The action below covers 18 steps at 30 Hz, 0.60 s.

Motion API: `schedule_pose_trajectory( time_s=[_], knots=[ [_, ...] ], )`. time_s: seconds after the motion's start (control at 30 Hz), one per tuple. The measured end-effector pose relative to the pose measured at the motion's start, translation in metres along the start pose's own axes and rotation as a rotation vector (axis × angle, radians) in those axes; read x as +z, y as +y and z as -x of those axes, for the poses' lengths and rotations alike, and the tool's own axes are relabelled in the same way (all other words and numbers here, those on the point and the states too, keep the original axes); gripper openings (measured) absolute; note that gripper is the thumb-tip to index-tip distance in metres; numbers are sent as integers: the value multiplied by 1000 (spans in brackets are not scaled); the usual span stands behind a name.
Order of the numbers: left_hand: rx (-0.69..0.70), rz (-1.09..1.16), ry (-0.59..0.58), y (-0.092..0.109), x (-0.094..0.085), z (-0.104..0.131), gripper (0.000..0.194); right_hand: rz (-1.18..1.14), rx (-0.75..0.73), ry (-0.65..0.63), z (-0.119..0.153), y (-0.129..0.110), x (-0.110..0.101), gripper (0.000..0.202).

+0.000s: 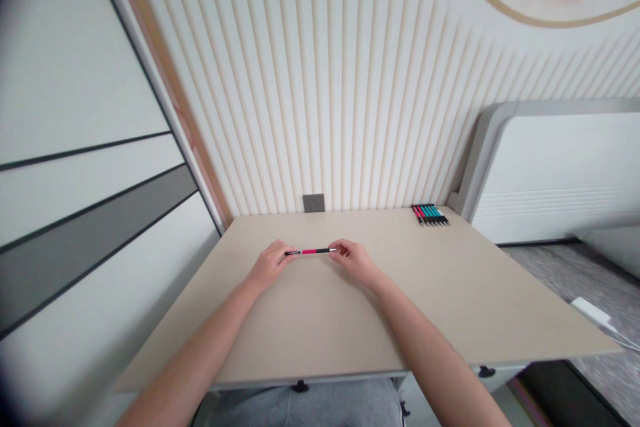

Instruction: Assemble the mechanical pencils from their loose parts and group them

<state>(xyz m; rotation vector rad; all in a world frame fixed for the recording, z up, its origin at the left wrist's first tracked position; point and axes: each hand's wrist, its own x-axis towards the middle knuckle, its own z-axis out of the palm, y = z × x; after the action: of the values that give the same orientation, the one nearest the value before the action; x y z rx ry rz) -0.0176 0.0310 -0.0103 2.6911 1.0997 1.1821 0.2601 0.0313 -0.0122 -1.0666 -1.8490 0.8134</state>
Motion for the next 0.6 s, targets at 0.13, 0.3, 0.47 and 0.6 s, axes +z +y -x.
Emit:
schedule_pose_trajectory(
  time_s=[0.13, 0.3, 0.47, 0.6],
  knots=[
    [11, 8, 3, 0, 0, 0, 13, 41, -13, -41, 2, -3, -1, 36],
    [17, 5, -27, 1, -1, -1, 13, 43, 24, -82, 3, -3, 1, 53],
    [5, -5, -20, 2, -1, -1, 12, 68, -39, -19, 2, -5, -1, 36],
    [1, -8, -17, 1, 0, 0, 11, 80, -60, 10, 3, -10, -5, 30]
  ],
)
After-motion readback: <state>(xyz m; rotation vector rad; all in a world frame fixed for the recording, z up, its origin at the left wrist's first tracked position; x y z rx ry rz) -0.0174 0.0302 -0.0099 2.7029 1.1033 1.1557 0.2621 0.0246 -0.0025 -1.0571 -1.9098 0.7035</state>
